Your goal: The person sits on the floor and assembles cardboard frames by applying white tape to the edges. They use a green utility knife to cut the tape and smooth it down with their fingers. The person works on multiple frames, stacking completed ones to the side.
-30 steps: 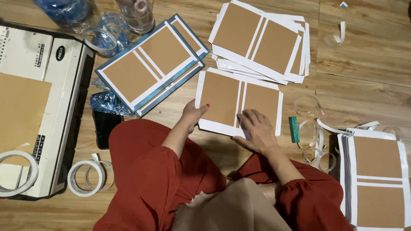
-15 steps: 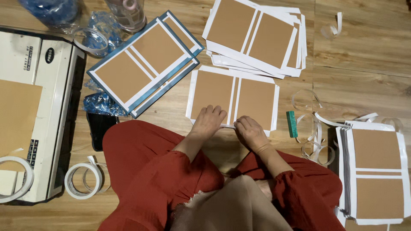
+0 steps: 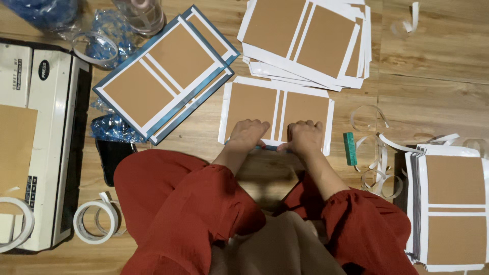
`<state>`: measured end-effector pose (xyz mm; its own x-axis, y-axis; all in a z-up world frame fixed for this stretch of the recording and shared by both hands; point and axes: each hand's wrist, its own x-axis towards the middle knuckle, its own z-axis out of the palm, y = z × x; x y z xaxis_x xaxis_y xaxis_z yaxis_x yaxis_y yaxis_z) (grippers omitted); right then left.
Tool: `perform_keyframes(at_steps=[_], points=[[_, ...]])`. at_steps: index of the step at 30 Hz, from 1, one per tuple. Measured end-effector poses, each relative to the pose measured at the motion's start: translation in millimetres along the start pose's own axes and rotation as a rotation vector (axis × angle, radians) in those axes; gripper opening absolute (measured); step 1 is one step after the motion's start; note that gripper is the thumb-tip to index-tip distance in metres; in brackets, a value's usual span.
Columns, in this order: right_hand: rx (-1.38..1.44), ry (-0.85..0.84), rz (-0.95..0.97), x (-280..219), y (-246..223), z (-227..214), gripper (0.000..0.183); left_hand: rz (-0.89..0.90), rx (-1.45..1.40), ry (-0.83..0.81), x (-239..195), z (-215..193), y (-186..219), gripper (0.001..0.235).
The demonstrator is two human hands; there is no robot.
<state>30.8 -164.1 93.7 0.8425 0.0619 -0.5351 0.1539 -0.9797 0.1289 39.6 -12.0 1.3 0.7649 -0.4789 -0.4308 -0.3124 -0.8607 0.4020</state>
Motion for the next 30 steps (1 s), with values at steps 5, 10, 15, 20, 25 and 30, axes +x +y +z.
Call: perform_keyframes(at_steps=[5,10,15,20,25,30], points=[[0.002,-0.099,-0.083,13.9,39.5,14.7,0.057,-0.005,0.056,0.052,-20.9,-23.2,-15.6,0.038],[-0.028,-0.18,-0.054,6.6,71.4,17.7,0.056,-0.026,0.096,0.005,-50.5,-54.7,-44.6,0.035],[0.046,-0.144,-0.117,7.9,76.0,22.8,0.043,-0.094,0.064,0.044,-48.1,-38.8,-46.2,0.034],[-0.049,-0.092,-0.251,-38.4,50.4,7.1,0.038,-0.08,0.015,0.024,-80.6,-32.8,-34.6,0.024],[-0.272,0.379,-0.446,-43.2,62.0,31.3,0.009,-0.07,-0.366,-0.007,-112.6,-49.9,-25.3,0.024],[-0.171,0.057,-0.104,-26.6,73.2,77.4,0.043,-0.156,-0.465,0.016,-97.3,-7.6,-37.8,0.016]])
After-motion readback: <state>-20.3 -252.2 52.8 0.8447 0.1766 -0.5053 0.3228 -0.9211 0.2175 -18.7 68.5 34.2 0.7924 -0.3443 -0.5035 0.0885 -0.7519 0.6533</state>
